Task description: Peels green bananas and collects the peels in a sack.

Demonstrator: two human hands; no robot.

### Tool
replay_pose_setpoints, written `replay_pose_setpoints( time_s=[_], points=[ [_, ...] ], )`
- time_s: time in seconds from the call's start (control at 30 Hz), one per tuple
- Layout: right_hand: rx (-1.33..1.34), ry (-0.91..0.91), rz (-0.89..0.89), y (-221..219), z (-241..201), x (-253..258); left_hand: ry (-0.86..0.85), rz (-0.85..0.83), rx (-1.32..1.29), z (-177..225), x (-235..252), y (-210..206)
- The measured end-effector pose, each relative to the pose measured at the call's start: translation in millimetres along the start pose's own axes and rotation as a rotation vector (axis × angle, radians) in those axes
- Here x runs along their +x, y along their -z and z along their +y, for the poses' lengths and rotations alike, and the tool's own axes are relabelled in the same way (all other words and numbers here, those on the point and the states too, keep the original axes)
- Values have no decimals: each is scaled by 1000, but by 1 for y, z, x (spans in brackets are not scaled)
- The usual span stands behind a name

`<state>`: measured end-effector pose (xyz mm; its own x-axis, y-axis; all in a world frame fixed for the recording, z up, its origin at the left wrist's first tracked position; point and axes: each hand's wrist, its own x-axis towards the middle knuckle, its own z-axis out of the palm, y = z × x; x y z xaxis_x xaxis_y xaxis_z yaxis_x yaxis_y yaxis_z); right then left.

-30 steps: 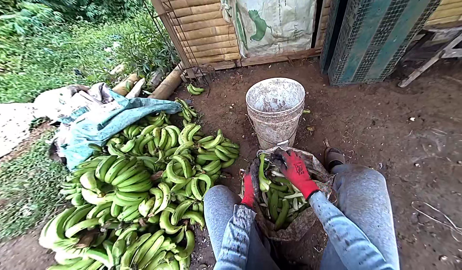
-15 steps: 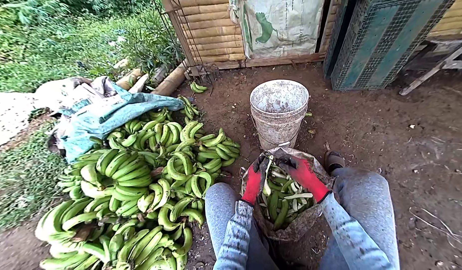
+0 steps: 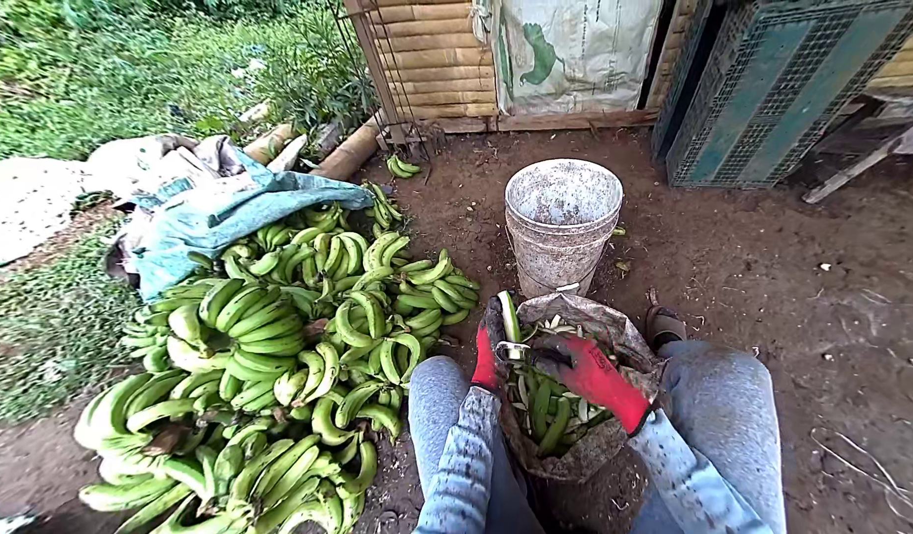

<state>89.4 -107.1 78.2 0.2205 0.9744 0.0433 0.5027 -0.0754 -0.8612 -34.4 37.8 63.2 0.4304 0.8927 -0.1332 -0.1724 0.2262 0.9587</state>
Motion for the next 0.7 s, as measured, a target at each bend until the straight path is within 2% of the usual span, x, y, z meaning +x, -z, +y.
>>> replay_pose_setpoints(
  time_s=[0.1,0.13,0.2,0.27,0.37,0.47,0.57,0.63,0.7],
  points=[
    [-286,-61,48,5,-2,9,78,-208,-138,-1,-7,3],
    [-353,-95,131,12,2,15,134,-302,-84,-2,-12,5],
    [-409,-200,300,30,12,27,240,-455,185,-4,-16,12],
    [-355,-265,370,45,12,29,239,-336,335,-16,-17,16],
    [-252,-227,258,29,-1,10,156,3,109,-16,-11,3],
    [-204,-148,140,0,-9,-9,49,111,-211,-4,-3,-11],
    [-298,-166,104,-11,-16,-5,23,107,-402,-3,0,-10],
    [-357,-243,81,-5,-20,5,15,111,-346,-5,-6,-12],
    [-390,-268,63,-2,-18,11,-58,187,-48,-6,-13,-14]
  ],
)
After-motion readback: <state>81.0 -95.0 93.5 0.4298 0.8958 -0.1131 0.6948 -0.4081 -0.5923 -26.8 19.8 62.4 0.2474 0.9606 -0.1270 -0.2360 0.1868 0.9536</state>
